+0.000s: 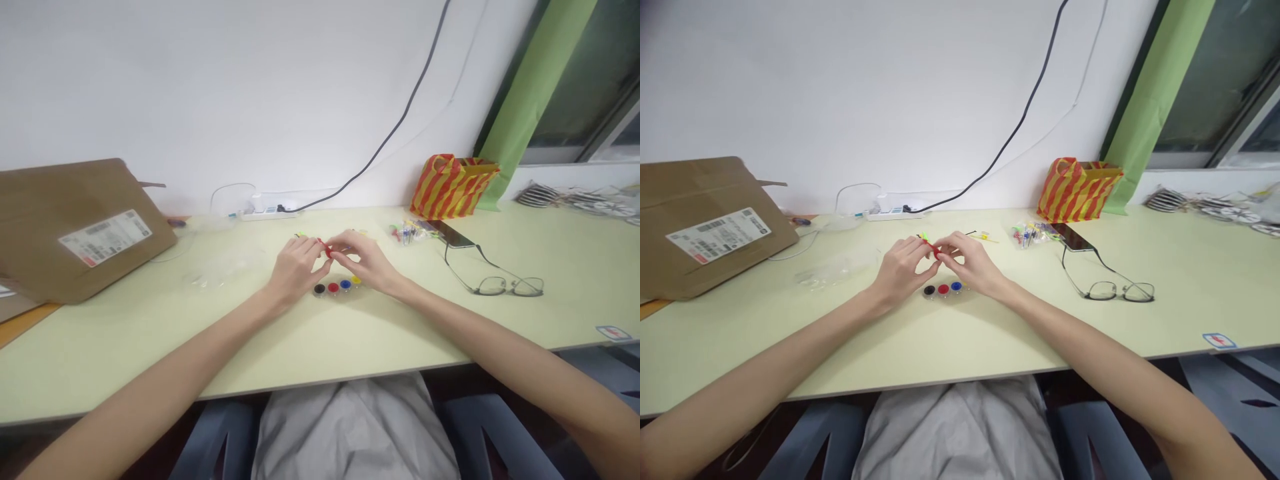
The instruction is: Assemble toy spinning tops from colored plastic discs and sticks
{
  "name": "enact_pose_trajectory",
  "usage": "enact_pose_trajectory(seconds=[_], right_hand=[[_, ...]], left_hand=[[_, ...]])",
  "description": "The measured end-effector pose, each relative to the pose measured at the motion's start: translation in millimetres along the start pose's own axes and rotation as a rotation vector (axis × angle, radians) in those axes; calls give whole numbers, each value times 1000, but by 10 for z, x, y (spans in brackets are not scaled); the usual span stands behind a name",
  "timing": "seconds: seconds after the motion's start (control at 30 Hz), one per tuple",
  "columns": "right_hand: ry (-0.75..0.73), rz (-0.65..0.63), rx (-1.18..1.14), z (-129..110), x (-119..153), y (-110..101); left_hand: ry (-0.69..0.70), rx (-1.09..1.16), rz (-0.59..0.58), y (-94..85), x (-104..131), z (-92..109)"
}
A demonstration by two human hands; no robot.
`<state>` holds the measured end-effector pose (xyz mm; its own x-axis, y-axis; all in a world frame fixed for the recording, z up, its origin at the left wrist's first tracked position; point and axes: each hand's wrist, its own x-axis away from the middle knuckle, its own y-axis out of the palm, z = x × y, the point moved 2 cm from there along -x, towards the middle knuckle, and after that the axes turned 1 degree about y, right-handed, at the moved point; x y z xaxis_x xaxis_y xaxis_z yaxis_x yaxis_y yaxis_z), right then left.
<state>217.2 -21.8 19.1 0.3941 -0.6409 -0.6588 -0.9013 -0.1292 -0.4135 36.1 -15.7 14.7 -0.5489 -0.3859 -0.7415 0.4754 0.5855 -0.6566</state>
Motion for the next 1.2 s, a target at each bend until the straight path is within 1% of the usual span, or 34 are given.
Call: enact_pose_trajectory(seconds=[0.07,0.17,0.27,0.4,0.47,0.53,0.6,0.73,0.83,0.97,1.07,1.13,1.2], right_hand=[[27,-17,-2,21,-3,14],[34,-44,-23,31,1,31],[40,-56,-16,25,13,31],[41,-47,45,6,27,7],[43,-48,42,-8,28,0],[40,-42,31,-27,24,-1],[32,-32,21,-46,18,0],[56,-47,32,-61,12,3],[113,-101,37,-44,10,-14],[178,-196,-79,-29,8,-75],[199,-274,-149,-58,7,-103],[199,-319,-166,-82,6,-100],[203,-294,-159,-83,-1,-101]], left_hand=[[43,-62,-7,-5,-1,31],[24,-49,-19,-2,4,52],[5,55,-49,18,19,25],[71,244,-151,40,39,-15],[80,269,-160,28,33,-16],[96,220,-131,0,11,-8],[142,142,-111,-31,-17,-1],[270,1,-138,-69,-66,-10],[328,-40,-159,-80,-86,-6],[380,-13,-195,-86,-86,-16],[382,-10,-237,-76,-68,-81],[348,-17,-289,-48,-48,-143],[290,-17,-324,-9,-26,-212]])
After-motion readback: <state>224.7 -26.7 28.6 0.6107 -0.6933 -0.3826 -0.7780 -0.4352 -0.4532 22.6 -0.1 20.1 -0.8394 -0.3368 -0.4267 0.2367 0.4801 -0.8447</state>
